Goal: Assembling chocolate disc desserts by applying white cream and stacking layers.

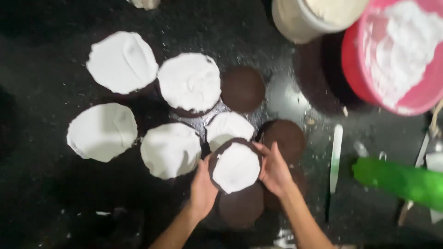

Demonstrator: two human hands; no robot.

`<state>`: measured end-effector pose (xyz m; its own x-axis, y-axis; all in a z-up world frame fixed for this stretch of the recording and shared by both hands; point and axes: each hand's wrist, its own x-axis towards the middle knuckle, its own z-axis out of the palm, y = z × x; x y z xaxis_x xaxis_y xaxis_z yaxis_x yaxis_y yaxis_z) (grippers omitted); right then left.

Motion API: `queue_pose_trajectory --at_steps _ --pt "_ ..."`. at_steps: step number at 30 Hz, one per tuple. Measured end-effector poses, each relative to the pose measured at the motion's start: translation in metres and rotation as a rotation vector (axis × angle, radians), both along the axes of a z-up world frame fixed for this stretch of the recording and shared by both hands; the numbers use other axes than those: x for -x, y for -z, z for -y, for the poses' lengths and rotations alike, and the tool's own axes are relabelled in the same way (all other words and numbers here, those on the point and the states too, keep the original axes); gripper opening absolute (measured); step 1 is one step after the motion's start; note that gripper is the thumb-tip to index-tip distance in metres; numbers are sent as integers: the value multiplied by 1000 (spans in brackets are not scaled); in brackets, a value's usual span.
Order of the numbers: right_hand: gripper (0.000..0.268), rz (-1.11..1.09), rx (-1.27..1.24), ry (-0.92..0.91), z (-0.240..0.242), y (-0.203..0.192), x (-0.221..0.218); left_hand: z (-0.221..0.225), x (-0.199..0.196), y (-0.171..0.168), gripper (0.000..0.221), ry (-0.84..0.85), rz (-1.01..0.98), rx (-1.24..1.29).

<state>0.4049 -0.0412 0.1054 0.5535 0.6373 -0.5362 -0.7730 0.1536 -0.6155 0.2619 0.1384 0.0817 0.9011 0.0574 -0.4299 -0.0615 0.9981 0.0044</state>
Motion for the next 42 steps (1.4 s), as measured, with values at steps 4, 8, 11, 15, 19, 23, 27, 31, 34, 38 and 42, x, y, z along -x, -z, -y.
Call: queue_pose_trajectory --at_steps 4,8,11,15,19,23,27,31,34,38,42 --pt "62 -31 380 14 8 16 7 20 35 11 66 231 -143 -443" --pt "48 469 512 -255 -30 13 -56 23 21 26 70 378 -164 -675" --pt "49 560 645 -418 -56 14 -81 38 22 49 71 432 -190 -590" --pt "48 656 644 -599 -80 24 -97 51 16 54 66 426 -258 -403" --pt "49 732 557 -689 -92 41 -100 56 11 47 58 374 -219 -252" --pt "45 605 637 -745 -108 30 -95 64 12 53 40 372 -248 -149" --pt "42 671 638 -760 -111 34 -95 62 10 52 30 386 -221 -181" --pt "42 753 604 -749 -110 33 -95 62 9 49 27 401 -228 -224" --pt "37 761 559 -679 -110 36 -100 58 10 45 37 404 -239 -248" --pt "19 892 438 -116 -92 50 -135 48 16 37 69 509 -352 -293" --pt "37 1268 675 18 -57 104 -186 38 20 38 77 532 -474 -364"
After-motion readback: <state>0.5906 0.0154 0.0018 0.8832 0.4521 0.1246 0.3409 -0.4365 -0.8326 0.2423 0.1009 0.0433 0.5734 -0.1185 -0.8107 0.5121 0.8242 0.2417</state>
